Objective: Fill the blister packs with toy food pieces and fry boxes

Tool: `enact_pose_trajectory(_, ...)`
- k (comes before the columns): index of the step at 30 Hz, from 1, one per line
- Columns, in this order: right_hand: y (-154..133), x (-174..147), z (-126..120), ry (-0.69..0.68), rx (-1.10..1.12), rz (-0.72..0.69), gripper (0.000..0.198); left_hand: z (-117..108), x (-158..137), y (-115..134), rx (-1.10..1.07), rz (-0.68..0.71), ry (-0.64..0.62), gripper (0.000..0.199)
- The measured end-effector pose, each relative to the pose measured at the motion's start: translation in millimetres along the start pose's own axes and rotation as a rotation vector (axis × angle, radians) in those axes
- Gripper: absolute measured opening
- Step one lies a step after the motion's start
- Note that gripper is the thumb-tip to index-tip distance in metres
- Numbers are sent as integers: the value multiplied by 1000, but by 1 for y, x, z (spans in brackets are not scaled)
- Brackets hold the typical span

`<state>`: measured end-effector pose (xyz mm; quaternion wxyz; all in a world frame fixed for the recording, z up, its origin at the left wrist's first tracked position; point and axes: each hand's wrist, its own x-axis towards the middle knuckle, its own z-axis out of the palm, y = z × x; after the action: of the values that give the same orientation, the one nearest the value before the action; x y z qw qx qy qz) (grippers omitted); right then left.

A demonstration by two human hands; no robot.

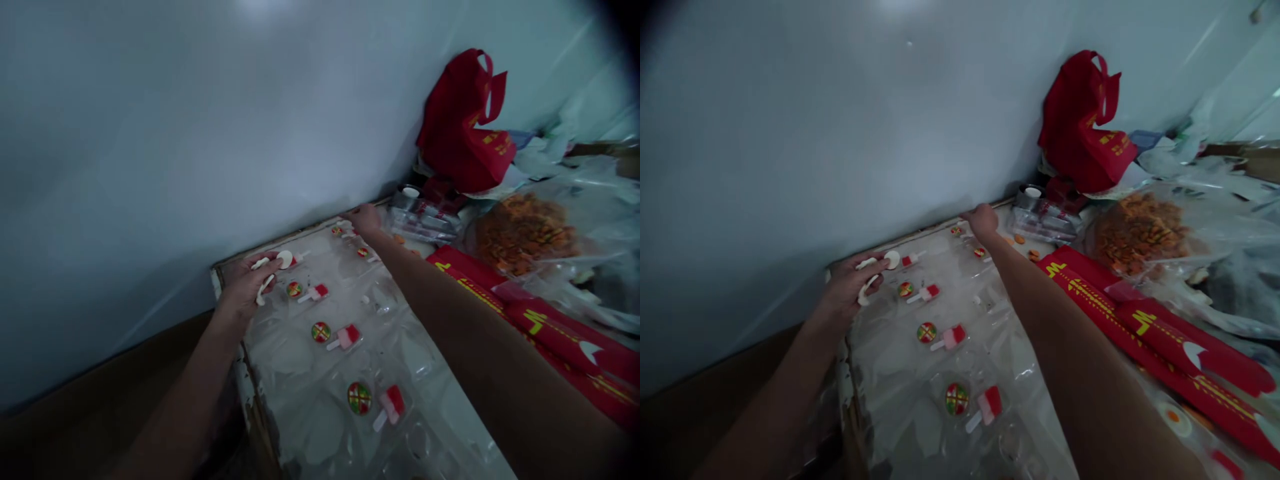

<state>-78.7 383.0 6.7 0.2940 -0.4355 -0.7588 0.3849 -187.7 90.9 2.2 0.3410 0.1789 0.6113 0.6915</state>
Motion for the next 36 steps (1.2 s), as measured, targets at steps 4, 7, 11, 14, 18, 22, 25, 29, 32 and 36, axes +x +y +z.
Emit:
enact_pose_trajectory(4,-24,-75,23,-263,226,-136,30,3,0,-8,-30,14,-8,42)
enact_pose_trajectory(7,-33,-142,46,-564,482,-100,34,12,-11,-15,-129,-2,0,40)
enact_pose_trajectory(11,-32,-169,62,-458,584,-18,35,15,-23,-18,-291,-72,-10,30)
enact_pose_trajectory(14,-37,-135,67,-250,273,-202,25,0,-23,-10,-416,-131,31,12)
enact_pose_trajectory(18,-54,-85,84,-138,-518,-544,13,-26,-18,8,-644,-209,131,15)
enact_pose_trajectory(22,-61,-78,104,-275,-831,-724,26,-40,-13,22,-831,-299,189,27)
enact_pose_trajectory(25,-59,-86,108,-352,-833,-773,23,-42,-9,26,-976,-337,191,27)
enact_pose_trajectory(29,-59,-86,101,-355,-801,-753,28,-36,-8,25,-1018,-339,161,18)
enact_pose_trajectory(32,-67,-93,89,-248,-572,-610,38,-33,-9,20,-958,-326,144,21)
enact_pose_trajectory(36,-81,-136,67,-280,-153,-602,21,-33,-14,10,-894,-310,-50,38)
